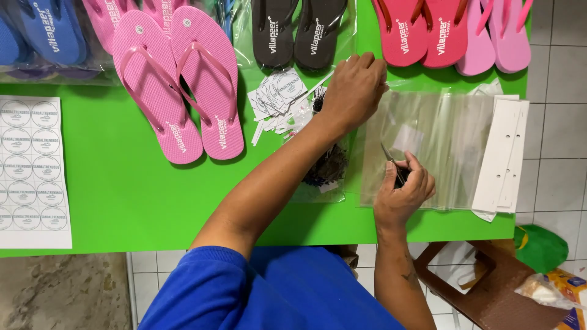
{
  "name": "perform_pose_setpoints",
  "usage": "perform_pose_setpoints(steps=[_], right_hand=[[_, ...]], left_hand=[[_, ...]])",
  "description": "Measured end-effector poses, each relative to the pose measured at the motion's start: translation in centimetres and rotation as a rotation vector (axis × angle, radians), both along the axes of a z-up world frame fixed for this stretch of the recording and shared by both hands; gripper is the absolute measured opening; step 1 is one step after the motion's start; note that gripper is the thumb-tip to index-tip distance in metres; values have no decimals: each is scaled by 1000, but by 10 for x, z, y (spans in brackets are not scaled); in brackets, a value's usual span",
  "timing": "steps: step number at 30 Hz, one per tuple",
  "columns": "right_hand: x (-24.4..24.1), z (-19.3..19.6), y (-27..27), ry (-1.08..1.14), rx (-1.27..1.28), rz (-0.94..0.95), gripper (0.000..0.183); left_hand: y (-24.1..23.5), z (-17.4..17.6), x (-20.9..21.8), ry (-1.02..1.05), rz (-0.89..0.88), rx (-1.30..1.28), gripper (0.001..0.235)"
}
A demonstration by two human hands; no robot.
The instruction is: The person handles flip-flops, places them into plastic bags, uses scissors to cut plastic ties, and attaches cardboard labels to the bags. They move items around a table and handle sheets of stickers.
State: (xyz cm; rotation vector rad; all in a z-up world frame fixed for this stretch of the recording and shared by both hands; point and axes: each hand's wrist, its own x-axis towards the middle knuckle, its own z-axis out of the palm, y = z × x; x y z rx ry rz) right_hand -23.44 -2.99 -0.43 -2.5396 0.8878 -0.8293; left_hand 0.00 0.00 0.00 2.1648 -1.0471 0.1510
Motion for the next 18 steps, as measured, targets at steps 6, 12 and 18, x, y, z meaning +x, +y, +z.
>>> perform_pose_setpoints(steps=[6,12,18], right_hand=[[1,-6,-1,0,-154,-42,44],[-4,-5,-5,-108,-132,-41,46],[-16,49,-25,-307,-151,-69,49]], left_hand=[[4,3,-50,663,-31,27,41],[22,-7,-94,704,-26,49,13],[72,51,-100,817,22,63,27]])
